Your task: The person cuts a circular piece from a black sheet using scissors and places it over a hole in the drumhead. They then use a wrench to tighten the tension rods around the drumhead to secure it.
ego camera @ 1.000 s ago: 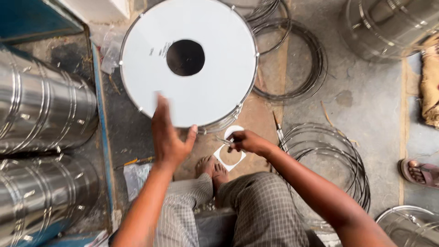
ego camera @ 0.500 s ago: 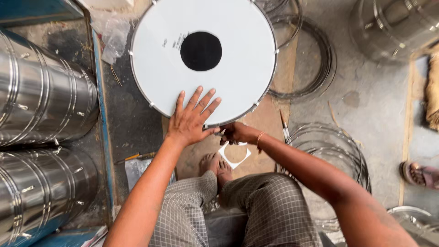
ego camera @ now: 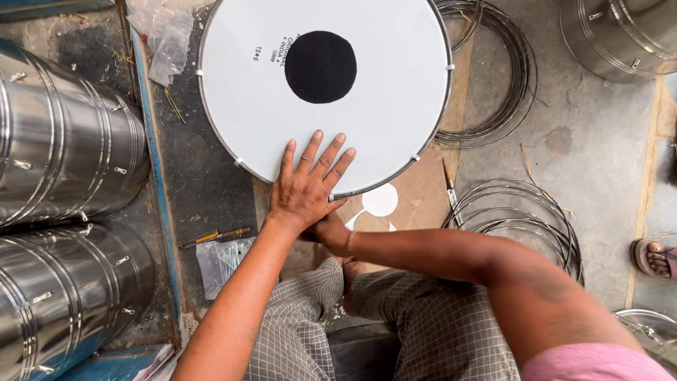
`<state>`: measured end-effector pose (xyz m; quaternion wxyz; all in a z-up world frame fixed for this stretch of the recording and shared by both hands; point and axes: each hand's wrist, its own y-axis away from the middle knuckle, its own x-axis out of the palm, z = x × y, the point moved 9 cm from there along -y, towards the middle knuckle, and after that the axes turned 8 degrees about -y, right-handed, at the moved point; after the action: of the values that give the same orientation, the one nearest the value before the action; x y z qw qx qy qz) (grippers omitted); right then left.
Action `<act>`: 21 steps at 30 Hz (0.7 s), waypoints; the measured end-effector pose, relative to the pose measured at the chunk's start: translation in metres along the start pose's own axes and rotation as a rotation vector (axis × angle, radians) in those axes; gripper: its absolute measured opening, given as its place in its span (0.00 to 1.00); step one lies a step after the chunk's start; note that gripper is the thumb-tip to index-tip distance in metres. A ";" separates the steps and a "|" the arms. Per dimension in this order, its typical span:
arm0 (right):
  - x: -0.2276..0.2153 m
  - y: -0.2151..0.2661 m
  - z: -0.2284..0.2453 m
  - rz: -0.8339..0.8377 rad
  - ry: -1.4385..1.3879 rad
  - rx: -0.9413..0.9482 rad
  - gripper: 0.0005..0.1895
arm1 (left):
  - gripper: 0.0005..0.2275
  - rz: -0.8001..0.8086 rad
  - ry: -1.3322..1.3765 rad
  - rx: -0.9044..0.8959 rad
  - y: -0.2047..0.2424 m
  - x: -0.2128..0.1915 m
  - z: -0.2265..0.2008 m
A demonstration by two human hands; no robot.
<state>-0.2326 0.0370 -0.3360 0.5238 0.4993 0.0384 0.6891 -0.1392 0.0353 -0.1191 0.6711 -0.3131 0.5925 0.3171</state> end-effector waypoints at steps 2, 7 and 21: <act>-0.002 -0.014 -0.011 -0.015 -0.012 -0.080 0.19 | 0.48 -0.006 0.030 -0.006 0.001 -0.001 0.000; 0.040 0.026 -0.070 0.493 1.233 0.181 0.21 | 0.47 -0.028 0.113 -0.006 -0.001 -0.011 0.002; 0.025 0.134 0.052 0.398 1.750 -0.210 0.15 | 0.49 -0.226 0.251 -0.181 0.030 -0.066 0.013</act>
<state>-0.2856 -0.0287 -0.2171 0.2216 -0.2562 0.2730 0.9004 -0.1618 0.0597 -0.0531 0.5922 -0.4740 0.6016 0.2501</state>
